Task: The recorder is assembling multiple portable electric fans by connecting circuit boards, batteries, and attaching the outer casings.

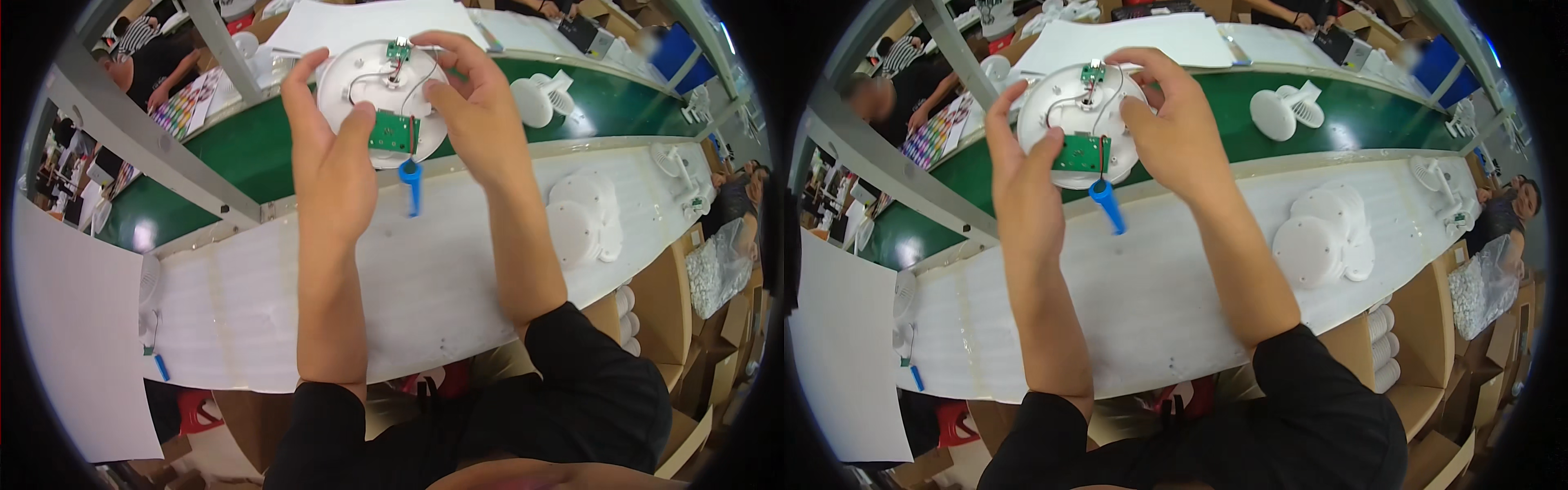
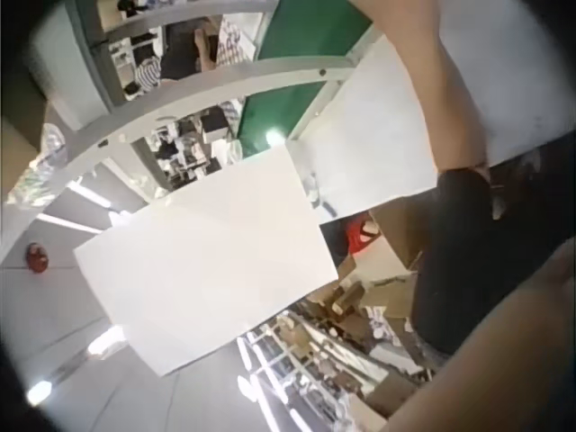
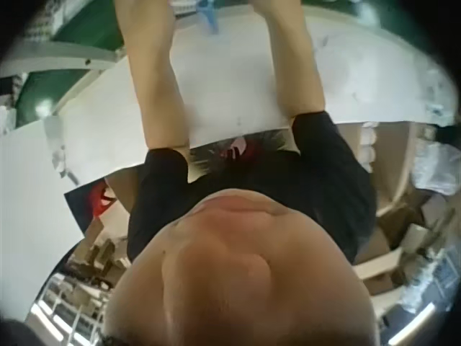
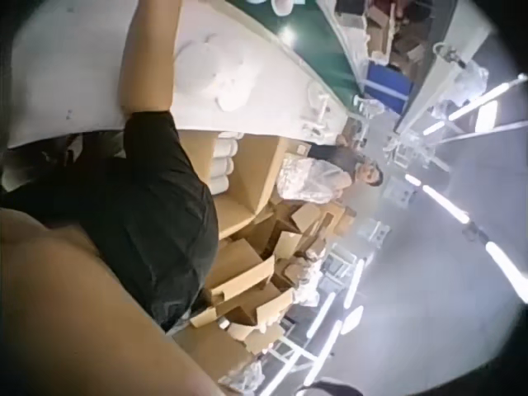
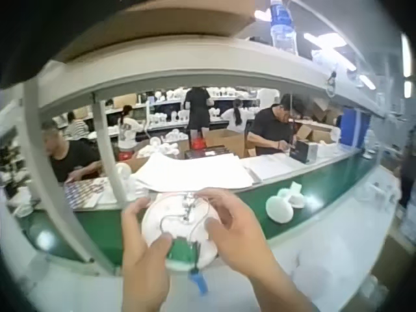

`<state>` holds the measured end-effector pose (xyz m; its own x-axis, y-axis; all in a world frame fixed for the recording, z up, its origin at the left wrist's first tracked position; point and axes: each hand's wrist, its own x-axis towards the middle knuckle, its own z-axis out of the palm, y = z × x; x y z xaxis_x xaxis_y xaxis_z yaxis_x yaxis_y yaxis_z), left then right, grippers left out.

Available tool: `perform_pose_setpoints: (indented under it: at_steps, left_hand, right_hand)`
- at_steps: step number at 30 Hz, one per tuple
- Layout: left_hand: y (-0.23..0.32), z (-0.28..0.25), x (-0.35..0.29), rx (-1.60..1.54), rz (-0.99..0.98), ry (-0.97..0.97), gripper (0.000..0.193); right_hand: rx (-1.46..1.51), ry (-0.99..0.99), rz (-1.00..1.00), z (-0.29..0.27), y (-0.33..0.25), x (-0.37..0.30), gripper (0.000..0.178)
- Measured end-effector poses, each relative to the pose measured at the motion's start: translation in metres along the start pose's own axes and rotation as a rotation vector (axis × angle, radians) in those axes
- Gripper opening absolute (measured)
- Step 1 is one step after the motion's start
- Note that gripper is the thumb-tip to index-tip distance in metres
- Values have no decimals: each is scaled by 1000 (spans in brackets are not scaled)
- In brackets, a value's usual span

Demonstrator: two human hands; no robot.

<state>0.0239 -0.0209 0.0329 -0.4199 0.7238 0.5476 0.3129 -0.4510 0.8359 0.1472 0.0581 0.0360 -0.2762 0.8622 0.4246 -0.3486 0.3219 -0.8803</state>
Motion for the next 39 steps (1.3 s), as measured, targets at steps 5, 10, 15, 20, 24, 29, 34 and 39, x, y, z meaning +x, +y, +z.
perform_pose_setpoints:
  at_steps: [5, 10, 15, 20, 24, 29, 34, 39]
  left_hand:
    - [3, -16, -1, -357, -235, -172, 57]
    - [-1, -10, 0, -192, -190, -349, 59]
    - [-6, -3, -5, -174, -290, -392, 55]
    - [-10, 6, -5, 16, -198, -382, 45]
    - [-9, 9, -5, -5, -290, -398, 32]
    - [-16, 24, -6, 120, -161, -339, 17]
    - [-25, 35, -10, -105, -250, -114, 13]
    - [-34, 44, -11, 189, 19, -85, 13]
  right_hand:
    - [-533, -323, -409, -18, -8, 4, 32]
    - [-911, -361, -387, -24, -16, 0, 21]
    - [-993, -406, -262, -28, -20, -1, 19]
    - [-977, -578, -95, -37, -23, 17, 15]
    - [-660, -641, 202, -37, -28, 28, 13]
    - [-717, -405, 168, -27, -25, 21, 14]
    - [-594, -480, 208, -30, -19, 24, 13]
    - [-584, -404, 106, -32, -16, 23, 12]
